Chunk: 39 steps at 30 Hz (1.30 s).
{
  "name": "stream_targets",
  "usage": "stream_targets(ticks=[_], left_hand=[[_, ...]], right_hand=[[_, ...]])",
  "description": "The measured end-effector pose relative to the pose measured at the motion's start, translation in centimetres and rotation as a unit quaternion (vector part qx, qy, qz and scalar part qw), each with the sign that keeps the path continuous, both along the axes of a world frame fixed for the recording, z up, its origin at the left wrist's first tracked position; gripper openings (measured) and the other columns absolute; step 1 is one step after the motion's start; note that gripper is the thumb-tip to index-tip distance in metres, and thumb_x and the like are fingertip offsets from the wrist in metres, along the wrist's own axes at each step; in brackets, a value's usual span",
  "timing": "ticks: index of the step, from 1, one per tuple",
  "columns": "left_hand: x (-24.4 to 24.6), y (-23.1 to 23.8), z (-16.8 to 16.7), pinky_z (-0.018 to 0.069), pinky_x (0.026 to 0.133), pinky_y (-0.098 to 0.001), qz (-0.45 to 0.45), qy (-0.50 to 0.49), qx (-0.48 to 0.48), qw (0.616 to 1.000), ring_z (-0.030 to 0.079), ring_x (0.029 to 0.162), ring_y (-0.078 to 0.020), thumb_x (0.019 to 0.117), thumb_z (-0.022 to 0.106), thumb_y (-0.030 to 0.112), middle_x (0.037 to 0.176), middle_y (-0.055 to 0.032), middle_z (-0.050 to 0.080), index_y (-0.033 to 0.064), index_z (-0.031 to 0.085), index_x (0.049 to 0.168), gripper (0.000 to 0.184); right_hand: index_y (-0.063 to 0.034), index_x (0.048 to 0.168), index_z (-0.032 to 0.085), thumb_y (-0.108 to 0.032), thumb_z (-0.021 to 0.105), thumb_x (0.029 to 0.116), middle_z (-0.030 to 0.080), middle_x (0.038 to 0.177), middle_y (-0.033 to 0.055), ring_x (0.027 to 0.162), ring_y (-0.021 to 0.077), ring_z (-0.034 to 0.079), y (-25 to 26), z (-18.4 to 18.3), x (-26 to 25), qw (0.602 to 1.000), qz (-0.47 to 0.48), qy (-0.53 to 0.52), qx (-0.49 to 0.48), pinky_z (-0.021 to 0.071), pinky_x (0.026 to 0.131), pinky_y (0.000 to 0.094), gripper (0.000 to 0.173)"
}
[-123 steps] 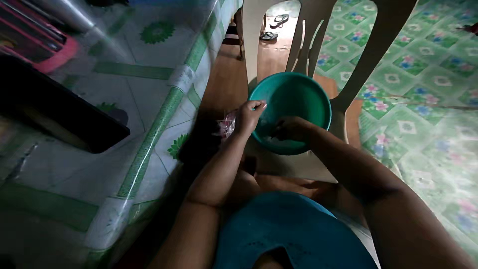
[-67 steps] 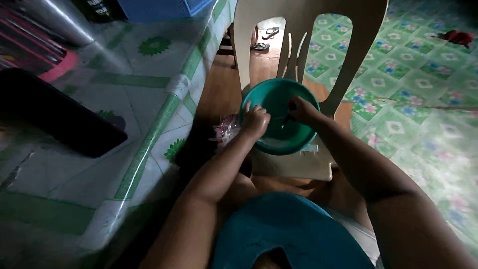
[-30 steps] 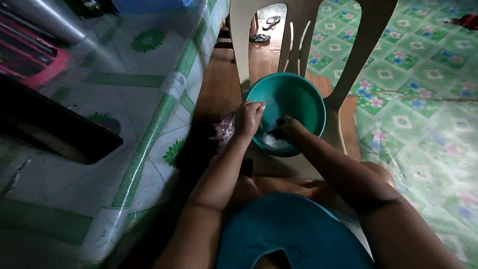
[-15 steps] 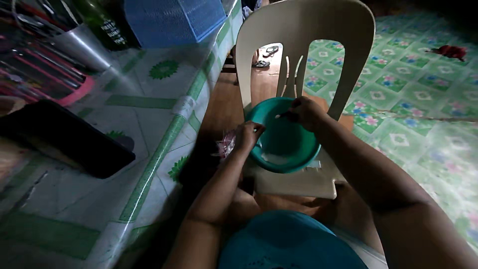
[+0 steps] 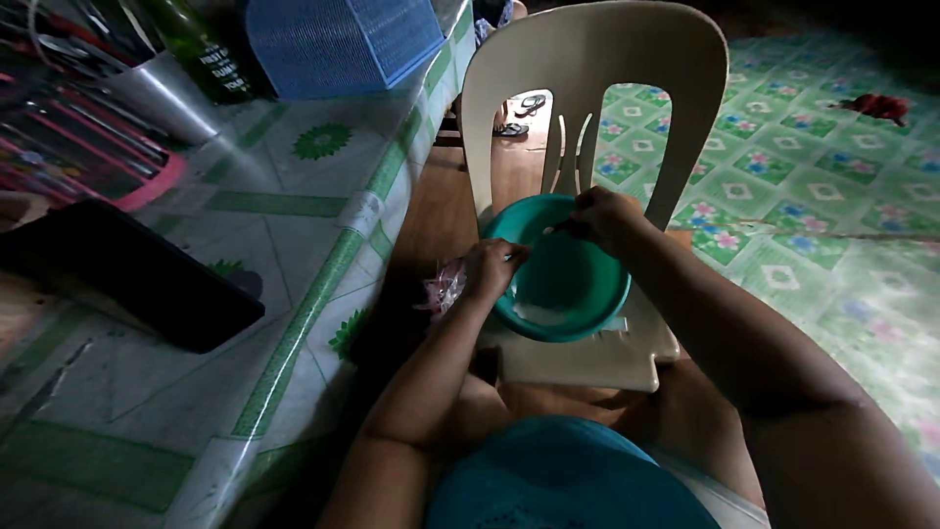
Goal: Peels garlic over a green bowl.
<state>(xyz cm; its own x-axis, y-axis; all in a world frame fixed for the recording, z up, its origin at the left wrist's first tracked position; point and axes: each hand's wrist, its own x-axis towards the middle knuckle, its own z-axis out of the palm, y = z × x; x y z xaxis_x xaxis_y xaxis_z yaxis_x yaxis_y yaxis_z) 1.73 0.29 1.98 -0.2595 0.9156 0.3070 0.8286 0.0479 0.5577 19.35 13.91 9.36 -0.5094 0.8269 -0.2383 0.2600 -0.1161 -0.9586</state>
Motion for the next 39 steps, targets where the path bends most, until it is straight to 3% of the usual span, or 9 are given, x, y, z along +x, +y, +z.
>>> stream_targets(ticks=[7,14,23,35,39], left_hand=[[1.0,0.3,2.2,0.0515,0.099,-0.0513,0.035,-0.086,-0.097,0.991,0.068,0.109,-0.0215,0.0985,0.068,0.038,0.11,-0.0055,0.075,0.0163,0.079,0.109,0.026],[1.0,0.4,1.9,0.0528,0.096,-0.0488,0.033,-0.137,-0.086,0.986,0.069,0.104,-0.0207,0.0961,0.072,0.038,0.105,-0.0068,0.074,0.0134,0.078,0.106,0.027],[1.2,0.3,1.6,0.0539,0.095,-0.0489,0.028,-0.104,-0.063,0.992,0.07,0.102,-0.02,0.0948,0.073,0.036,0.103,-0.0053,0.076,0.015,0.08,0.103,0.023],[1.4,0.4,0.8,0.0542,0.094,-0.0486,0.016,-0.082,-0.041,0.996,0.07,0.1,-0.0197,0.0948,0.073,0.036,0.101,-0.0045,0.076,0.0155,0.08,0.102,0.023],[1.5,0.6,0.4,0.054,0.097,-0.0466,-0.018,-0.077,-0.02,0.997,0.07,0.103,-0.0219,0.0968,0.071,0.033,0.105,-0.0082,0.075,0.0122,0.078,0.111,0.026]], right_hand=[[0.0001,0.137,0.046,0.0,0.058,0.0993,0.06,0.109,0.0146,0.077,0.0178,0.067,-0.2,0.3,0.3,1.0,0.009,0.004,0.0,0.0608,0.069,0.0335,0.04],[-0.0005,0.138,0.045,0.001,0.061,0.0968,0.06,0.108,0.014,0.076,0.0172,0.067,0.5,-0.6,0.3,1.0,0.007,0.003,-0.004,0.0607,0.068,0.0328,0.044],[0.002,0.138,0.045,-0.001,0.059,0.0986,0.061,0.106,0.0142,0.074,0.0162,0.067,-0.2,-0.9,0.3,0.999,0.027,-0.004,0.02,0.0609,0.068,0.0328,0.042],[-0.0016,0.142,0.042,-0.002,0.058,0.099,0.06,0.114,0.0159,0.08,0.0184,0.067,0.0,-1.7,0.4,1.0,0.022,-0.016,-0.005,0.0604,0.07,0.0337,0.046],[-0.0001,0.142,0.043,-0.002,0.058,0.0993,0.058,0.117,0.0165,0.081,0.0185,0.067,-0.3,-1.9,0.2,0.998,0.046,-0.038,0.027,0.0601,0.071,0.0344,0.045]])
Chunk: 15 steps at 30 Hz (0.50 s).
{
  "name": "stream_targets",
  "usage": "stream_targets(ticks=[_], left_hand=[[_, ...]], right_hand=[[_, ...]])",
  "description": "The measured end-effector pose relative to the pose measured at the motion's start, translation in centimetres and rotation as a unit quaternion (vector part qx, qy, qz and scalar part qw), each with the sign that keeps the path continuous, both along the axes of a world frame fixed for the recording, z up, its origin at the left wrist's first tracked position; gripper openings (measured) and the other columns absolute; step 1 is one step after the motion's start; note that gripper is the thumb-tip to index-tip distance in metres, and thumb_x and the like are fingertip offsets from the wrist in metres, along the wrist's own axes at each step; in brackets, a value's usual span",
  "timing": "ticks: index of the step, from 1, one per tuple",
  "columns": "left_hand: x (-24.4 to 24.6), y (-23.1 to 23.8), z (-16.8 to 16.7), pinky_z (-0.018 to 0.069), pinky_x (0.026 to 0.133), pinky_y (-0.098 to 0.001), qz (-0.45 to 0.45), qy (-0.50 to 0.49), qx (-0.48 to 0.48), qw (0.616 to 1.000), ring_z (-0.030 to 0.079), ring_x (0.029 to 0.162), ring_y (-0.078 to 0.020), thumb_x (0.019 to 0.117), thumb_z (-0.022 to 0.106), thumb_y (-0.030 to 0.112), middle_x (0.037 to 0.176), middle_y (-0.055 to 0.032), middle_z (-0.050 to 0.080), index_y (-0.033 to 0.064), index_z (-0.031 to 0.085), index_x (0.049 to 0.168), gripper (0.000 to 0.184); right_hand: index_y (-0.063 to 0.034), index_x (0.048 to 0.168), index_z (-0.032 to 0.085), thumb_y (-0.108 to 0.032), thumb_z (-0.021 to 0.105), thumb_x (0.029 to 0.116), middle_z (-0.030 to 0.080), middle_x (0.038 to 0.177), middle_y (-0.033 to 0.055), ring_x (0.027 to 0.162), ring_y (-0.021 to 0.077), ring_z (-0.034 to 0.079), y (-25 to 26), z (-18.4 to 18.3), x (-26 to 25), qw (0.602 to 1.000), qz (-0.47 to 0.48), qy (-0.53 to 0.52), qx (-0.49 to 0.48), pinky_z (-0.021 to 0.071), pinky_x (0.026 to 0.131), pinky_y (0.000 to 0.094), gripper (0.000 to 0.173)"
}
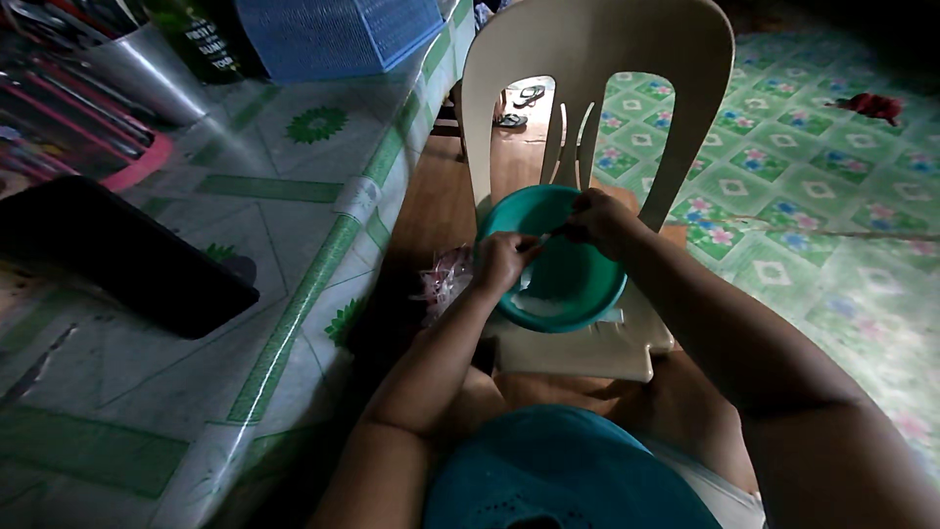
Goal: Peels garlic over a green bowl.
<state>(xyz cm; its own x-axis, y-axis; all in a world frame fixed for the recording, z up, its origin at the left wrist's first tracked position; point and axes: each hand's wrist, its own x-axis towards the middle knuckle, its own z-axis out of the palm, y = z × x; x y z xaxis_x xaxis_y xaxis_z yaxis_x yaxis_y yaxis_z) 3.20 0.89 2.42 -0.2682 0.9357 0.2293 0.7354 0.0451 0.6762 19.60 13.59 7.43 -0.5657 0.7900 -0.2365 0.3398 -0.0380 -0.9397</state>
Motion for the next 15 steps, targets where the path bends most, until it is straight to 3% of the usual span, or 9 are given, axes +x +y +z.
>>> stream_targets(ticks=[2,5,7,9,12,15], left_hand=[[0.0,-0.1,0.3,0.0538,0.097,-0.0456,-0.022,-0.007,-0.011,1.0,0.069,0.105,-0.0227,0.0985,0.069,0.031,0.11,-0.0103,0.074,0.011,0.076,0.117,0.028],[-0.2,-0.1,0.1,0.0537,0.097,-0.0429,-0.049,-0.049,0.003,0.998,0.067,0.107,-0.0219,0.0979,0.07,0.03,0.11,-0.0113,0.071,0.008,0.074,0.118,0.03],[-0.1,-0.4,0.8,0.0522,0.099,-0.0438,-0.05,-0.088,-0.014,0.995,0.065,0.111,-0.0227,0.0979,0.07,0.03,0.116,-0.0119,0.07,0.0073,0.073,0.121,0.032],[-0.1,-0.5,1.8,0.0499,0.102,-0.0441,-0.045,-0.112,-0.031,0.992,0.064,0.116,-0.0203,0.0982,0.07,0.031,0.121,-0.0088,0.07,0.0096,0.073,0.123,0.032],[-0.5,-0.3,2.5,0.0516,0.098,-0.0395,-0.062,-0.122,0.01,0.991,0.065,0.109,-0.0154,0.0957,0.073,0.025,0.115,-0.0082,0.071,0.0071,0.073,0.115,0.026],[-0.6,0.0,3.7,0.0527,0.098,-0.0419,-0.069,-0.058,0.044,0.995,0.067,0.107,-0.0209,0.0969,0.07,0.023,0.112,-0.0139,0.072,0.0014,0.073,0.113,0.027]], right_hand=[[0.0011,0.14,0.046,-0.003,0.059,0.0994,0.059,0.121,0.0187,0.084,0.0221,0.068,-0.3,0.2,-0.1,0.997,0.026,-0.034,0.07,0.0609,0.073,0.0389,0.043],[0.0011,0.131,0.054,-0.005,0.06,0.0995,0.064,0.117,0.0194,0.094,0.0273,0.069,-1.0,0.9,-0.3,0.964,0.077,-0.072,0.243,0.0593,0.082,0.0476,0.032],[0.0023,0.124,0.056,-0.001,0.058,0.0984,0.067,0.11,0.0199,0.097,0.0319,0.069,-2.0,1.5,-0.5,0.917,0.123,-0.064,0.373,0.0573,0.086,0.052,0.026],[0.0029,0.124,0.057,0.002,0.056,0.1,0.066,0.113,0.0218,0.1,0.0378,0.069,-3.1,3.0,-0.9,0.869,0.19,-0.087,0.448,0.0564,0.087,0.0559,0.024],[0.0037,0.122,0.06,0.007,0.058,0.0967,0.065,0.116,0.0239,0.104,0.041,0.068,-4.4,5.2,-1.3,0.79,0.283,-0.098,0.535,0.0564,0.09,0.0547,0.026],[0.002,0.125,0.059,0.008,0.059,0.0954,0.064,0.117,0.0237,0.104,0.043,0.068,-5.0,7.7,-1.2,0.758,0.292,-0.11,0.573,0.0564,0.089,0.0564,0.031]])
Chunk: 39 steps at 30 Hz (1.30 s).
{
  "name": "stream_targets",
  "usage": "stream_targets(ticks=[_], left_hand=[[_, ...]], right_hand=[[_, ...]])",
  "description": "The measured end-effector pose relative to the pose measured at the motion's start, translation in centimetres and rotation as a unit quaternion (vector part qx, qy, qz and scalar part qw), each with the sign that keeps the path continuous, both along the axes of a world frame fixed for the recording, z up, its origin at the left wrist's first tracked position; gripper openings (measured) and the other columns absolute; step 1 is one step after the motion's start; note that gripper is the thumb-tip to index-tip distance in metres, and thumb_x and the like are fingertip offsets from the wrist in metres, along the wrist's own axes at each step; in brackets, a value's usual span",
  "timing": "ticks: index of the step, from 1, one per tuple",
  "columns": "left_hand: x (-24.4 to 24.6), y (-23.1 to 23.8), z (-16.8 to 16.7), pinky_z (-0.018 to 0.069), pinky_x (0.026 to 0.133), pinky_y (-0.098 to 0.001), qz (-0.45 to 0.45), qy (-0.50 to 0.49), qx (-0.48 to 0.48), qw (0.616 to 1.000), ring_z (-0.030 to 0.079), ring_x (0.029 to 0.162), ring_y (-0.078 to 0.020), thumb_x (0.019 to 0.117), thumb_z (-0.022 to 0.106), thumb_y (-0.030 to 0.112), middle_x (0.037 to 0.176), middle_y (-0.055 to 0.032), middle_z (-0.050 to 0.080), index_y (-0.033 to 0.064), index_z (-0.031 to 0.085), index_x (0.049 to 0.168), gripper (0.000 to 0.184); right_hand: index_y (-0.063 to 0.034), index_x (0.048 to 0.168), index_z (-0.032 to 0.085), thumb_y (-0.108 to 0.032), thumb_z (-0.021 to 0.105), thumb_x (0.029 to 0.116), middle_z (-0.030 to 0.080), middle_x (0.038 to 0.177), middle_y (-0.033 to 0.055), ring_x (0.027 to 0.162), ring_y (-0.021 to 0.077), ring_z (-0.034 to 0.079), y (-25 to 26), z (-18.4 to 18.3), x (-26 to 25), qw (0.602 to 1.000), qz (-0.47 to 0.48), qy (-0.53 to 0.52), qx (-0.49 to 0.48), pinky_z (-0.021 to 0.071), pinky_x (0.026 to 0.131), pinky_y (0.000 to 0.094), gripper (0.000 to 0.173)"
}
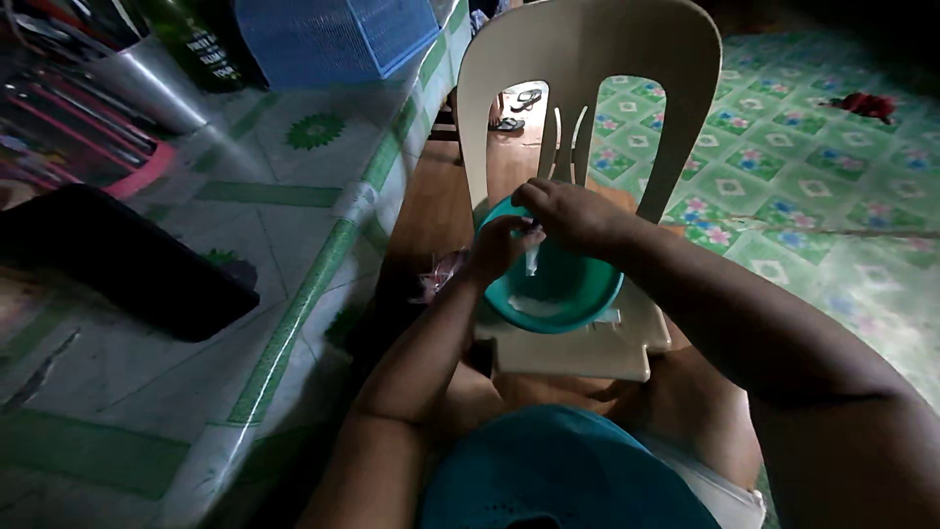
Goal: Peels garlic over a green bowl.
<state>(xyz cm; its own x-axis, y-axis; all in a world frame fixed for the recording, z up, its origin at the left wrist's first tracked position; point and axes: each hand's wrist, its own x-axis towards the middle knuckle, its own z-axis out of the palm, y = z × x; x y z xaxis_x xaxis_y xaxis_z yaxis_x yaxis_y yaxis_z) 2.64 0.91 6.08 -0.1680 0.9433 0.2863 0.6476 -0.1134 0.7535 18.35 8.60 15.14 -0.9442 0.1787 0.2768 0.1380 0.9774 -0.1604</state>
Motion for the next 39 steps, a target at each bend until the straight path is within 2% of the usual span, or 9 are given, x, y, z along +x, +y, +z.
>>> stream_targets(ticks=[5,8,12,15,18,21,23,29,39], left_hand=[[-0.5,0.2,1.7,0.0504,0.104,-0.041,-0.001,0.017,-0.015,1.0,0.066,0.114,-0.0177,0.1038,0.061,0.03,0.117,-0.0087,0.072,0.0083,0.075,0.117,0.03],[-0.4,0.0,1.9,0.0526,0.101,-0.0351,0.007,-0.05,0.052,0.997,0.066,0.11,-0.0124,0.101,0.066,0.03,0.113,-0.0055,0.072,0.009,0.077,0.112,0.026],[-0.4,0.2,2.1,0.0524,0.101,-0.0392,0.026,-0.021,0.06,0.998,0.067,0.11,-0.0166,0.1002,0.067,0.027,0.113,-0.0075,0.073,0.0082,0.077,0.114,0.025],[-0.2,0.3,1.2,0.0552,0.098,-0.0388,0.025,0.035,0.056,0.998,0.07,0.103,-0.0163,0.0975,0.07,0.025,0.108,-0.0079,0.075,0.0062,0.076,0.115,0.026],[0.8,-0.3,1.9,0.0565,0.091,-0.0355,0.03,-0.018,0.077,0.996,0.069,0.095,-0.0143,0.0947,0.073,0.02,0.103,-0.0084,0.073,0.0045,0.072,0.12,0.03],[0.3,-0.5,1.9,0.0546,0.098,-0.0347,-0.021,-0.15,0.109,0.982,0.065,0.112,-0.0165,0.0995,0.065,0.021,0.125,-0.0117,0.065,0.0012,0.049,0.145,0.052],[-0.6,-0.6,1.4,0.0516,0.103,-0.0356,-0.077,-0.169,0.066,0.98,0.06,0.122,-0.0187,0.0975,0.065,0.022,0.14,-0.0148,0.057,0.0,0.038,0.152,0.064],[0.4,-1.5,2.4,0.05,0.101,-0.043,-0.084,0.01,-0.051,0.995,0.065,0.109,-0.0206,0.1029,0.062,0.02,0.114,-0.0138,0.07,0.0004,0.072,0.113,0.024],[0.1,0.8,-3.6,0.0509,0.1,-0.048,-0.144,0.138,-0.016,0.98,0.067,0.108,-0.0287,0.1042,0.056,0.03,0.106,-0.015,0.072,0.0016,0.077,0.105,0.035]], right_hand=[[-0.0012,0.132,0.056,0.001,0.05,0.101,0.065,0.12,0.0214,0.107,0.0382,0.067,2.9,1.0,2.1,0.98,-0.171,0.056,-0.081,0.0548,0.092,0.0581,0.031],[-0.0015,0.129,0.061,-0.001,0.059,0.0966,0.068,0.118,0.023,0.102,0.0418,0.069,4.9,-7.1,2.4,0.967,-0.212,-0.019,-0.143,0.0551,0.085,0.0655,0.033],[0.0009,0.133,0.059,0.0,0.066,0.0945,0.059,0.137,0.0234,0.124,0.0419,0.06,3.8,-15.1,1.9,0.947,-0.195,-0.107,-0.23,0.049,0.103,0.0615,0.039],[-0.0012,0.137,0.061,-0.017,0.076,0.0931,0.058,0.141,0.0216,0.137,0.041,0.049,3.1,-12.3,1.4,0.949,-0.164,-0.065,-0.261,0.0401,0.113,0.0604,0.049],[0.0022,0.123,0.068,-0.018,0.07,0.0981,0.065,0.125,0.0198,0.119,0.0313,0.062,1.2,-7.8,1.2,0.942,-0.11,0.054,-0.314,0.048,0.105,0.0495,0.032],[-0.0014,0.104,0.073,-0.018,0.063,0.1012,0.071,0.103,0.012,0.095,0.02,0.068,0.9,-6.2,0.5,0.938,-0.101,0.145,-0.299,0.0555,0.089,0.0445,0.019],[-0.0011,0.104,0.075,-0.015,0.065,0.0991,0.07,0.108,0.0145,0.101,0.0259,0.068,1.0,-4.9,0.4,0.951,-0.096,0.134,-0.263,0.0543,0.093,0.0509,0.018],[-0.005,0.105,0.078,-0.017,0.068,0.0979,0.068,0.115,0.0144,0.119,0.0328,0.059,0.1,-1.2,1.4,0.97,-0.092,0.077,-0.213,0.0375,0.105,0.0635,0.017],[0.0002,0.1,0.075,-0.017,0.065,0.1001,0.068,0.107,0.0129,0.102,0.0231,0.064,0.1,-1.8,2.3,0.957,-0.094,0.142,-0.236,0.0509,0.093,0.0452,0.02]])
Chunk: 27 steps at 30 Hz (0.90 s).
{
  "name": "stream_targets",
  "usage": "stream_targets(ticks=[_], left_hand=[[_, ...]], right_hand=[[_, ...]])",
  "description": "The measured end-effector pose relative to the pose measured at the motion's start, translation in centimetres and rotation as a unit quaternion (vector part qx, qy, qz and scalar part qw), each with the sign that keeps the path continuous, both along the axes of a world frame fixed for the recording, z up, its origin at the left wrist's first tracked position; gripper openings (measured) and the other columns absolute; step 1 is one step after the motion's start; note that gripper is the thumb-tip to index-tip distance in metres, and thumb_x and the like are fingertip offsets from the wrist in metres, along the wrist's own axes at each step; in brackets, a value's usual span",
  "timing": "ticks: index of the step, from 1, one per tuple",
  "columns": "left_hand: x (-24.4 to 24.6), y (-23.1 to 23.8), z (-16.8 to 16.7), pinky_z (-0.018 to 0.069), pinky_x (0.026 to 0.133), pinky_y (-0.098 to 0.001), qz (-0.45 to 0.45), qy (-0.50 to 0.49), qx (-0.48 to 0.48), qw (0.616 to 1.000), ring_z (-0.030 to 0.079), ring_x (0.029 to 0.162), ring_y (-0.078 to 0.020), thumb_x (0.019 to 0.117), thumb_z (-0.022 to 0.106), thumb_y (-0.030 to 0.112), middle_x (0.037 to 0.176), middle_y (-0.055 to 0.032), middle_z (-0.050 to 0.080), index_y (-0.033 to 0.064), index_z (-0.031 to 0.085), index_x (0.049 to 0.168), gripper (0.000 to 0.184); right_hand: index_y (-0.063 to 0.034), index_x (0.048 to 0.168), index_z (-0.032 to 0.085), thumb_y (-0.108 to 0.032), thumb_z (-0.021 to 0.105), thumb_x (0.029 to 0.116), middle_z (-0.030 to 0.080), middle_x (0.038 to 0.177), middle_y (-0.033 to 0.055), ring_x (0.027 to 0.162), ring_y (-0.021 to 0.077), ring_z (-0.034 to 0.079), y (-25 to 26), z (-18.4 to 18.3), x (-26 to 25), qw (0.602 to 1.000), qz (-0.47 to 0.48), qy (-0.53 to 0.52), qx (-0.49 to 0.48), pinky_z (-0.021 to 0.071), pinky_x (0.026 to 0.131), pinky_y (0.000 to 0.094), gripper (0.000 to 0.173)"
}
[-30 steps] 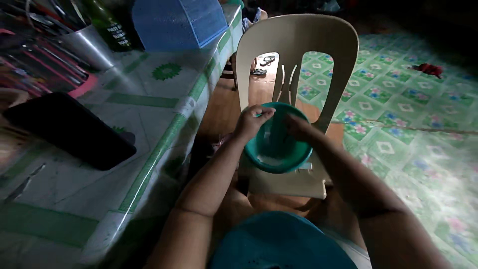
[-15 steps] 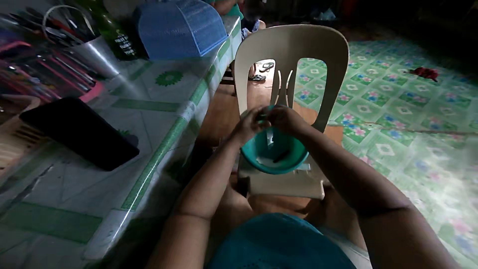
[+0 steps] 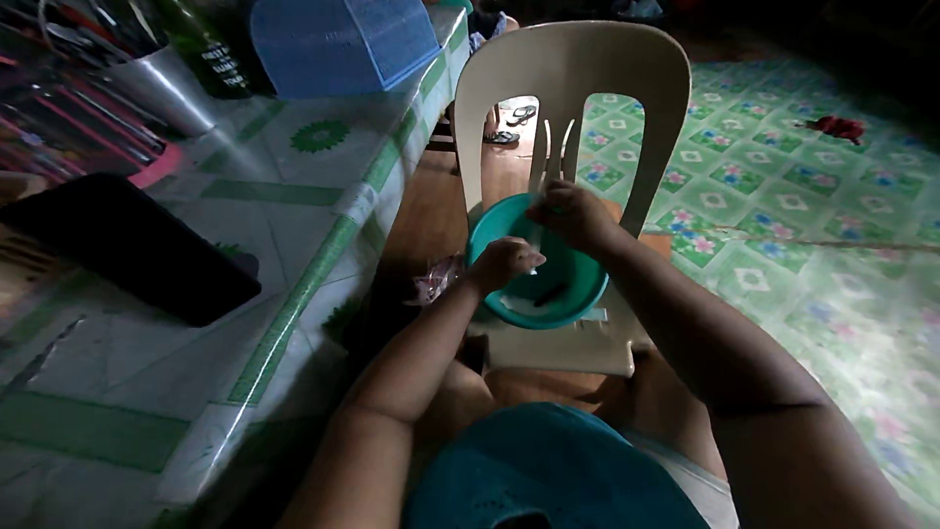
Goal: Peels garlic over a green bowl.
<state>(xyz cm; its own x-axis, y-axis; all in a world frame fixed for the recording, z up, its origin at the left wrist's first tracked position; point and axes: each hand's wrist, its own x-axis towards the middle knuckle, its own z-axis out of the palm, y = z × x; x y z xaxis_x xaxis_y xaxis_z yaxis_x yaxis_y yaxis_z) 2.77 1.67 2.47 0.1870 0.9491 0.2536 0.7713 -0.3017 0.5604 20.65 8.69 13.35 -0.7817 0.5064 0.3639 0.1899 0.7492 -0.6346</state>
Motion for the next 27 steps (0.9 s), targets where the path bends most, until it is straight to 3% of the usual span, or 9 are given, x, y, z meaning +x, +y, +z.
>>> stream_targets(ticks=[8,10,11,14,17,20,21,23,27], left_hand=[[1.4,-2.4,-0.1,0.0477,0.107,-0.0469,0.039,-0.07,-0.023,0.997,0.062,0.124,-0.0295,0.1027,0.062,0.025,0.131,-0.0152,0.067,0.0038,0.074,0.121,0.031],[0.6,-1.3,-0.2,0.0428,0.112,-0.0517,0.048,-0.093,-0.072,0.992,0.052,0.135,-0.0322,0.0937,0.074,0.032,0.146,-0.0184,0.055,0.0045,0.061,0.141,0.056],[0.5,-1.2,0.5,0.0403,0.114,-0.0515,0.059,-0.098,-0.1,0.988,0.049,0.138,-0.0325,0.0905,0.079,0.031,0.148,-0.0204,0.052,0.0032,0.054,0.145,0.066],[-0.2,-1.1,2.3,0.0403,0.113,-0.0501,0.083,-0.062,-0.104,0.989,0.053,0.133,-0.0312,0.0947,0.075,0.029,0.14,-0.0191,0.058,0.0043,0.062,0.137,0.051],[-0.4,-1.4,2.3,0.0454,0.108,-0.0489,0.06,-0.028,-0.033,0.997,0.062,0.122,-0.032,0.1009,0.065,0.023,0.122,-0.0187,0.069,0.0004,0.074,0.113,0.027],[-0.2,-1.4,2.3,0.0453,0.109,-0.0481,0.038,0.006,-0.047,0.998,0.063,0.12,-0.0295,0.1032,0.061,0.024,0.116,-0.0144,0.071,0.0058,0.077,0.112,0.026],[-0.3,-1.3,2.0,0.0468,0.107,-0.0477,0.019,0.019,-0.035,0.999,0.064,0.116,-0.029,0.1033,0.06,0.023,0.113,-0.0141,0.072,0.0061,0.077,0.112,0.025],[-0.3,-1.0,1.2,0.0503,0.1,-0.046,-0.015,0.039,-0.012,0.999,0.068,0.107,-0.0266,0.103,0.058,0.023,0.105,-0.0129,0.074,0.0056,0.079,0.107,0.027],[0.7,-0.7,0.2,0.0547,0.086,-0.0434,-0.06,0.026,0.026,0.998,0.07,0.088,-0.0245,0.1008,0.061,0.018,0.091,-0.0144,0.074,0.0005,0.078,0.096,0.026]], right_hand=[[0.0063,0.105,0.074,-0.005,0.06,0.1023,0.068,0.118,0.0195,0.121,0.0321,0.058,-5.5,4.4,0.5,0.989,-0.105,-0.091,0.042,0.0406,0.107,0.0491,0.018],[0.0028,0.101,0.075,-0.008,0.063,0.0999,0.07,0.112,0.0177,0.116,0.0334,0.061,-4.0,2.0,0.2,0.987,-0.102,-0.052,0.11,0.0437,0.103,0.0523,0.017],[0.0036,0.107,0.074,-0.009,0.062,0.1011,0.067,0.122,0.0205,0.124,0.0369,0.058,-3.7,1.2,-0.1,0.987,-0.097,-0.095,0.082,0.0403,0.108,0.0557,0.019],[0.0042,0.11,0.074,-0.009,0.065,0.1002,0.066,0.126,0.022,0.126,0.0379,0.057,-2.1,-1.8,-1.2,0.988,-0.074,-0.135,0.002,0.041,0.108,0.0577,0.019],[0.0036,0.106,0.075,-0.011,0.065,0.1002,0.068,0.122,0.0207,0.123,0.0373,0.059,-1.6,-2.2,-1.4,0.994,-0.055,-0.092,0.002,0.0409,0.106,0.0596,0.019],[-0.0049,0.093,0.078,-0.022,0.067,0.0963,0.072,0.105,0.0137,0.11,0.034,0.064,0.1,-3.9,-1.7,0.997,-0.016,-0.001,0.074,0.0452,0.092,0.0624,0.021],[-0.0028,0.097,0.079,-0.019,0.065,0.0987,0.071,0.108,0.0153,0.112,0.0345,0.063,-0.5,-2.9,-1.5,0.998,-0.011,-0.021,0.06,0.0435,0.095,0.0617,0.021],[0.0002,0.102,0.077,-0.016,0.063,0.1019,0.07,0.109,0.0167,0.114,0.0331,0.062,-1.8,-1.4,-1.1,0.997,-0.013,-0.059,0.041,0.0429,0.101,0.0579,0.022],[0.0007,0.093,0.075,-0.019,0.063,0.1003,0.07,0.093,0.0129,0.089,0.0224,0.067,-1.0,-2.7,-0.6,0.998,0.046,0.007,0.041,0.0541,0.084,0.0428,0.024]])
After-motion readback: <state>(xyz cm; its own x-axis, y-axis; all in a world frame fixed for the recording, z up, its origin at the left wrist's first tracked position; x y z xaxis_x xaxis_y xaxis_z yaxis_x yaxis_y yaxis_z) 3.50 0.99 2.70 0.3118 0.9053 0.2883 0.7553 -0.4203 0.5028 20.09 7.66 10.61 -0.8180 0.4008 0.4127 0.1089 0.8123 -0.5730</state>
